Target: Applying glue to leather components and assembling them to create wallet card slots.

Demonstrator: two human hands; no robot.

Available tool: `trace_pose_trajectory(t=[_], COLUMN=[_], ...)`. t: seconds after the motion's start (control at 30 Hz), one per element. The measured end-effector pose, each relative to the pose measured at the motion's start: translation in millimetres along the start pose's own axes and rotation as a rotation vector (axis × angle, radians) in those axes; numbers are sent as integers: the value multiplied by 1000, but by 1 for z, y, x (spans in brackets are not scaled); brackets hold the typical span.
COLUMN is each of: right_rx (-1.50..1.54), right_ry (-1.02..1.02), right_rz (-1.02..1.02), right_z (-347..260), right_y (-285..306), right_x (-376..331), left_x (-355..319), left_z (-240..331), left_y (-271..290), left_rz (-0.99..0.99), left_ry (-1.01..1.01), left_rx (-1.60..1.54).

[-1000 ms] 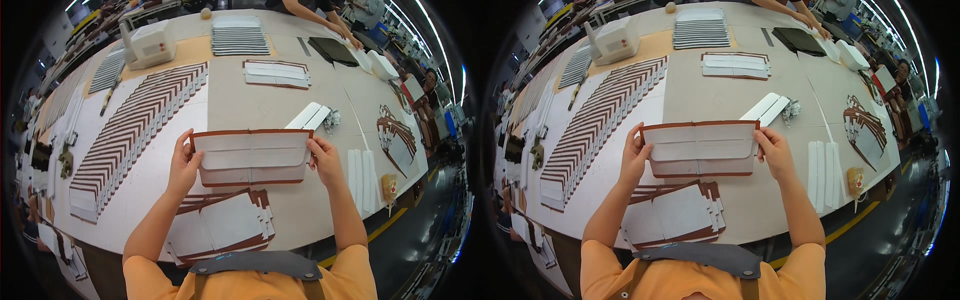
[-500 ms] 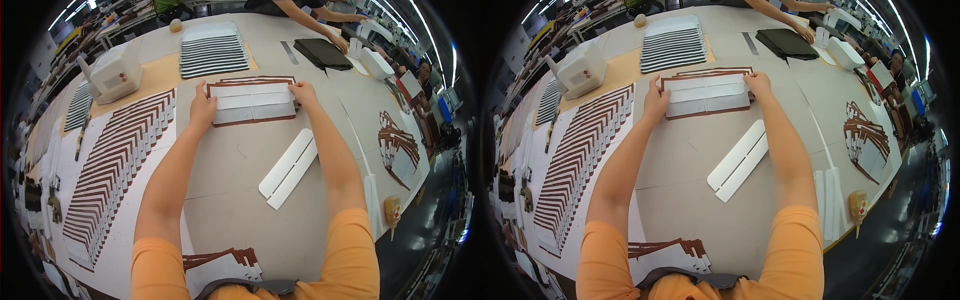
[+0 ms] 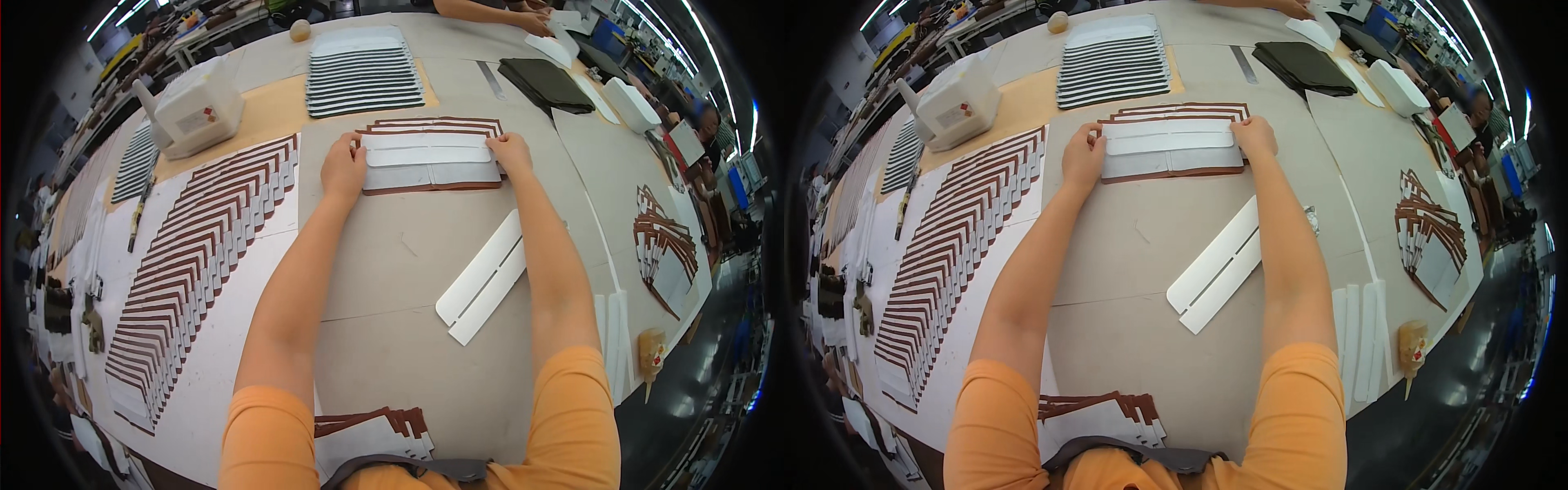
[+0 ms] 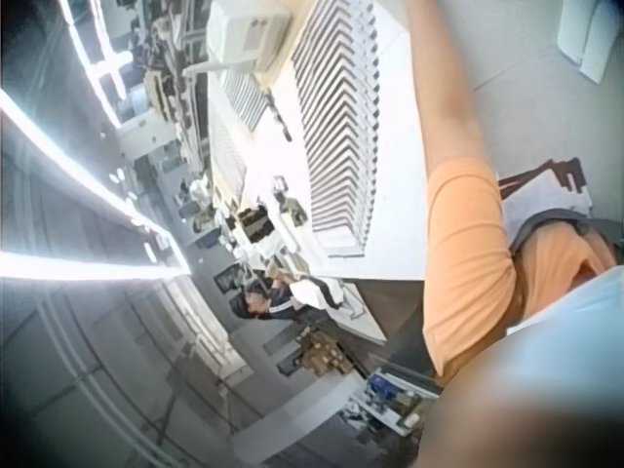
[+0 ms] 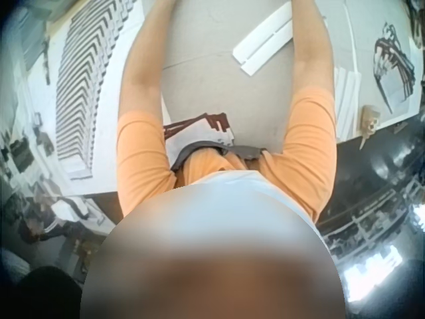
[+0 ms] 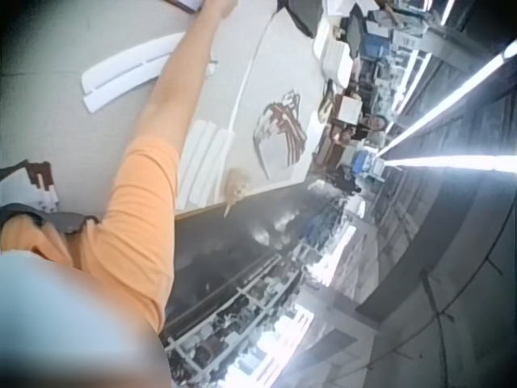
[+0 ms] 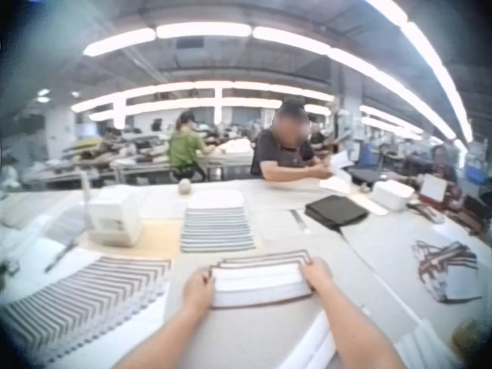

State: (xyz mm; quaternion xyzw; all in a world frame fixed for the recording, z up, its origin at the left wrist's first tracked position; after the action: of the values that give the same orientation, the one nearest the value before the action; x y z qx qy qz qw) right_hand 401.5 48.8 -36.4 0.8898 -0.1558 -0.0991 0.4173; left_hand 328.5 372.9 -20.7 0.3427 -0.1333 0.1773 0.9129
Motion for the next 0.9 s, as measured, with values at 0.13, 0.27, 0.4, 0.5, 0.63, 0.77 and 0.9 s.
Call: trace_pose_trajectory(t=[0.13, 0.27, 0.4, 0.5, 0.63, 0.77, 0.9], right_rx=[-30, -26, -90, -102, -134, -173, -214], right_ry=[22, 32, 137, 143, 119, 151, 140], right_rz=[11, 13, 108, 99, 102, 118, 212], right_z=[-1, -4, -17, -19, -21, -23, -20], right_y=[1, 2, 7, 6, 9, 10, 35], right_x=[3, -1, -13, -17, -19, -18, -22], left_x=[2, 1, 2, 1, 1, -1, -2], left_z=[-1, 3, 2, 4, 4, 21, 11], left_y=[-2, 0, 0, 1, -1, -4, -1], left_rz=[44, 91, 110, 150, 119, 227, 127], left_ry=[-53, -78, -95, -94, -55, -235, -85], left_rx=[28, 34, 40, 70, 123, 356, 381])
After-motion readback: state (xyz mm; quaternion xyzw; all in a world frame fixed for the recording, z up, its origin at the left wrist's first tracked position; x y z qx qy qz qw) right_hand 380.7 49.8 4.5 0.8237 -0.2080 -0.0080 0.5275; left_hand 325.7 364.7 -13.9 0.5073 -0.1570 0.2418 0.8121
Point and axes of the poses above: each hand's wrist, its own x-axis towards the middle knuckle, its own y-axis out of the back of the hand, z = x × y, the point moved 8 cm from there along x, towards the middle knuckle, and after that the axes turned 3 degrees about -y, right-handed, at the moved point
